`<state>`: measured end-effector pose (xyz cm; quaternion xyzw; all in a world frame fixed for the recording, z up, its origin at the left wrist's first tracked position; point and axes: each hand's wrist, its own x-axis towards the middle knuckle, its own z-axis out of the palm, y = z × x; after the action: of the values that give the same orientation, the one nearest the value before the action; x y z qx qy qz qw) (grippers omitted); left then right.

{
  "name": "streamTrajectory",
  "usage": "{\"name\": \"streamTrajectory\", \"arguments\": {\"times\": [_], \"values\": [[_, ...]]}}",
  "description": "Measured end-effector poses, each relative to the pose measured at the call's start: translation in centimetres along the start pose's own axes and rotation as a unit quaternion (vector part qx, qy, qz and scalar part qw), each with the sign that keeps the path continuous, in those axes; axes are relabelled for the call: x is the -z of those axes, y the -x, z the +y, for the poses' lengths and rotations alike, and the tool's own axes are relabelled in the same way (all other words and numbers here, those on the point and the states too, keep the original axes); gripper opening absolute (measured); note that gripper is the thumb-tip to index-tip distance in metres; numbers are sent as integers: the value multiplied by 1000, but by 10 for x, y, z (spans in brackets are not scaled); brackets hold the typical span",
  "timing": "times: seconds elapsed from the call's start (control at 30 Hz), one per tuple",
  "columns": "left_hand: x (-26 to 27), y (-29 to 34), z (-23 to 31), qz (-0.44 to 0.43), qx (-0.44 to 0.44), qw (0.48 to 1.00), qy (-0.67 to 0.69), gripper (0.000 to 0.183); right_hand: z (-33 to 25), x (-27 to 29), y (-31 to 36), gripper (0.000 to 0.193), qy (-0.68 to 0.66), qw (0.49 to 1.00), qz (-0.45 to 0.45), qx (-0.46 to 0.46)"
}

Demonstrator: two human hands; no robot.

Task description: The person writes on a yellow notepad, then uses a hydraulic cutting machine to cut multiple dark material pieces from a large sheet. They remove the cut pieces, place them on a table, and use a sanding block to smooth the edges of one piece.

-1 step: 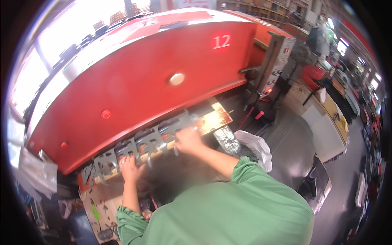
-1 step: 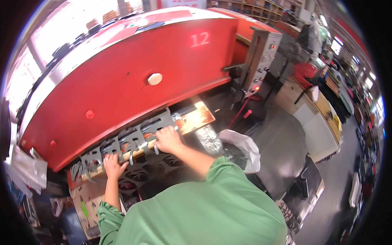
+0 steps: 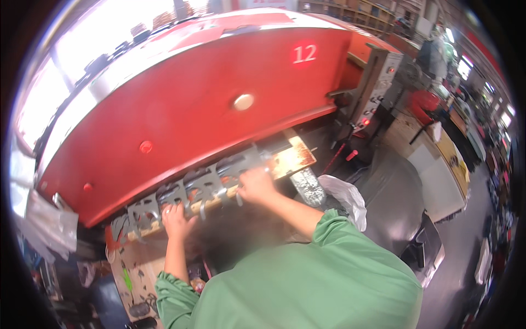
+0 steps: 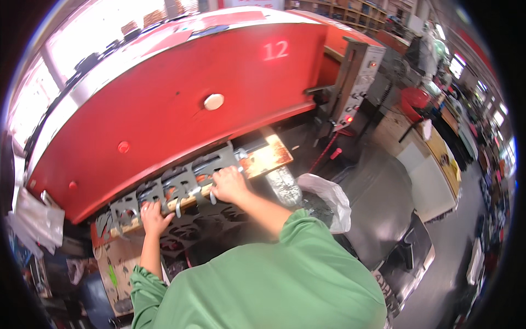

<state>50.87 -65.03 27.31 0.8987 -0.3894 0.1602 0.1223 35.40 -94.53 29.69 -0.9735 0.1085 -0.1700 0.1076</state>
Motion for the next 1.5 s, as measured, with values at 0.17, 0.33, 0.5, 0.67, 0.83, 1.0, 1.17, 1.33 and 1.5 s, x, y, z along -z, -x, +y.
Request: {"name": "streamTrajectory", "arguments": {"times": [0.17, 0.33, 0.5, 0.67, 0.83, 1.0, 1.17, 1.33, 1.5], "values": [[12, 8, 5, 21, -36, 999, 2, 66, -4, 4, 10, 36, -28, 1000, -13, -6], [52, 50, 36, -74, -43, 996, -20, 70, -19, 20, 72, 35, -12, 989, 119, 86], [114, 73, 50, -293, -17, 954, 60, 52, -8, 59, 86, 35, -259, 931, -148, -208], [86, 28, 79, -37, -100, 967, 233, 32, -33, 40, 27, 76, -131, 968, 47, -207], [38, 38, 123, -31, -172, 954, 243, 45, -97, 24, 35, 94, 29, 969, -36, -245], [31, 92, 140, -67, -195, 957, 205, 52, -115, 37, 73, 86, 50, 958, -77, -272], [26, 105, 140, -64, -189, 954, 224, 48, -95, 39, 80, 79, -22, 962, -59, -267], [36, 102, 140, -60, -191, 957, 209, 47, -27, 68, 79, 63, -578, 765, 42, -281], [68, 69, 156, -174, -235, 955, 49, 51, 20, 77, 92, 45, -786, 535, -46, -308]]}}
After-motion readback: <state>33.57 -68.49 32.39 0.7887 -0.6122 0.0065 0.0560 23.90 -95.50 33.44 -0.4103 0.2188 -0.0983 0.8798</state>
